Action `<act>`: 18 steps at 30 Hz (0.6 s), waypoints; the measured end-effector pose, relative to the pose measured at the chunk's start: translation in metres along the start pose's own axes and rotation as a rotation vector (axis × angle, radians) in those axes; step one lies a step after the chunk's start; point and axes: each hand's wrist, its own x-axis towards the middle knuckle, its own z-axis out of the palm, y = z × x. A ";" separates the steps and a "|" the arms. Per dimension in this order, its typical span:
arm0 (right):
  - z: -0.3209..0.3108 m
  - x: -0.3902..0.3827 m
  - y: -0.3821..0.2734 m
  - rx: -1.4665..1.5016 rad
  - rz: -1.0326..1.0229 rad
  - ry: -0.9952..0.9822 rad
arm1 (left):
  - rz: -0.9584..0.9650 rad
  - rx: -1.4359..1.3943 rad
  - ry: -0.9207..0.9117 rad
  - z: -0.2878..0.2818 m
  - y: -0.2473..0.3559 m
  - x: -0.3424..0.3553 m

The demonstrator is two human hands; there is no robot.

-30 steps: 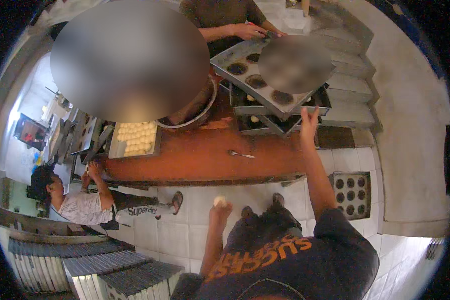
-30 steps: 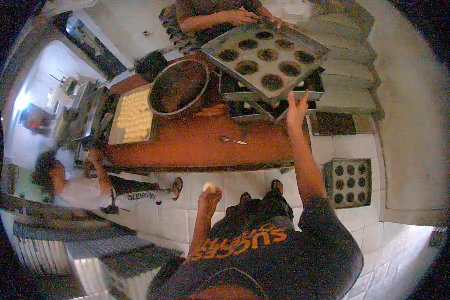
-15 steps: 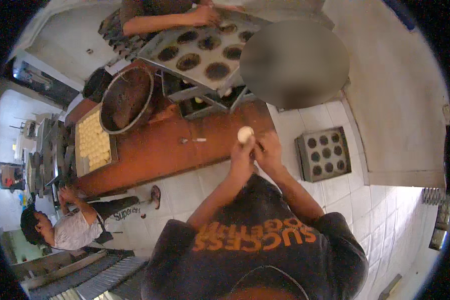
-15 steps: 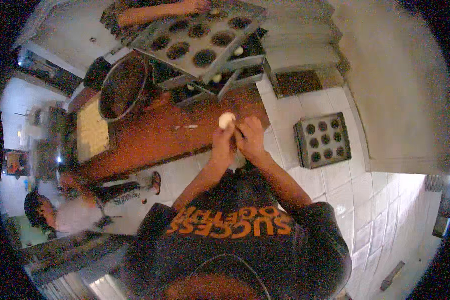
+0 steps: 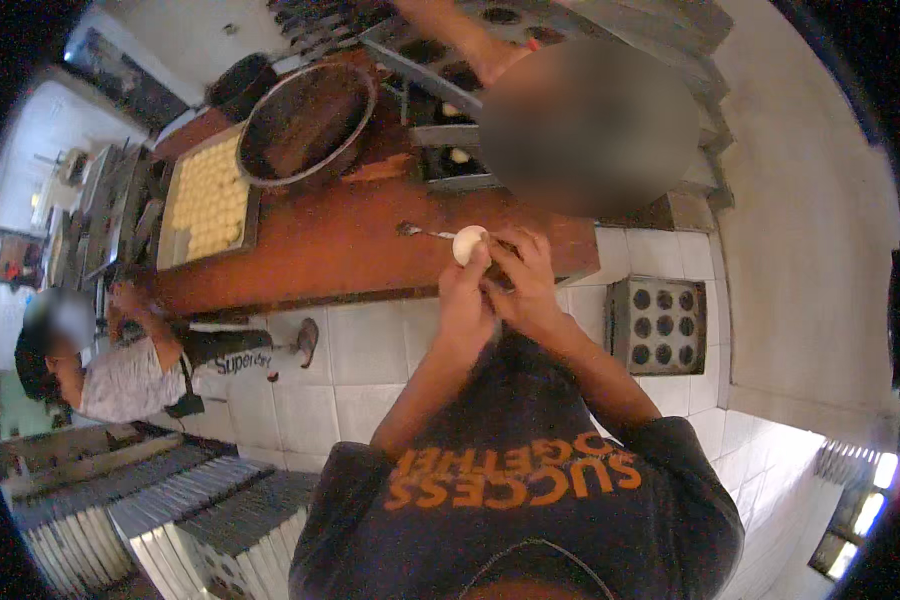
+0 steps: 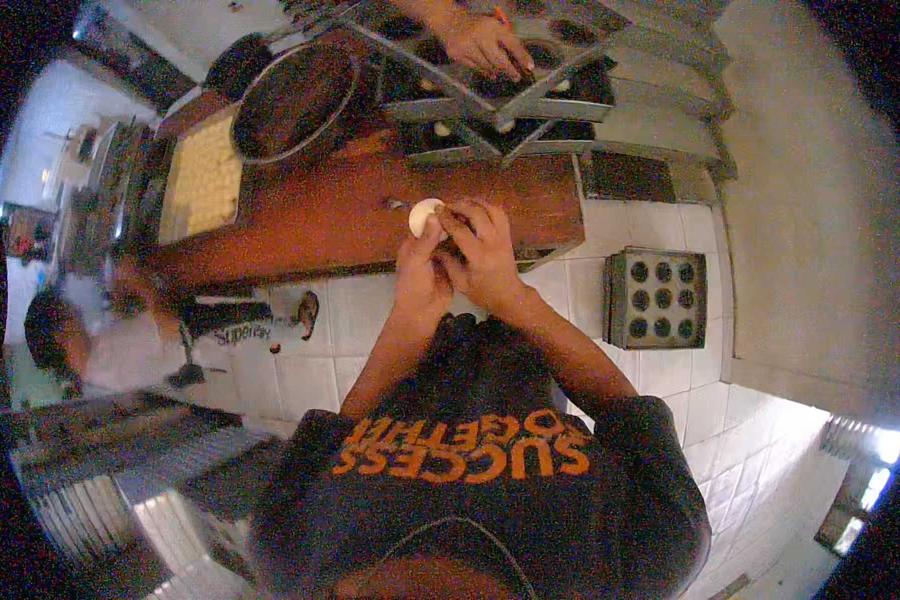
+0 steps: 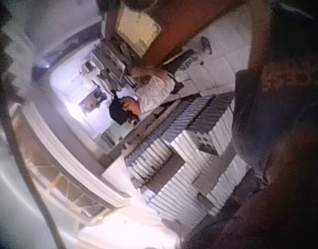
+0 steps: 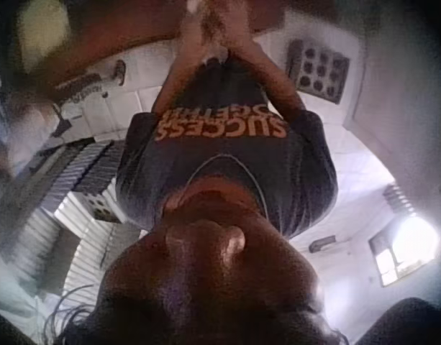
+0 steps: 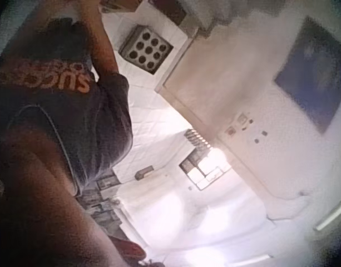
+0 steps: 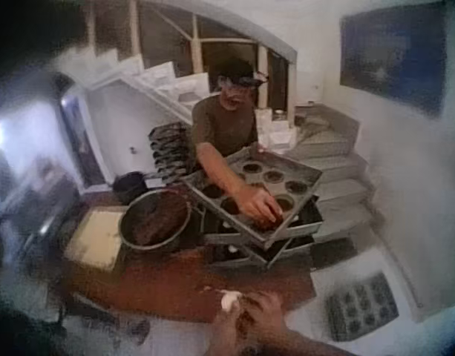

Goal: The person fills small pieces of dough with a dark chocolate-like filling using a spoon and by hand, then places the filled dough balls into a metal baking tray.

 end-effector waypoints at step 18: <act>0.063 -0.022 -0.057 0.157 0.240 -0.208 | -0.015 -0.139 0.062 -0.090 0.033 -0.036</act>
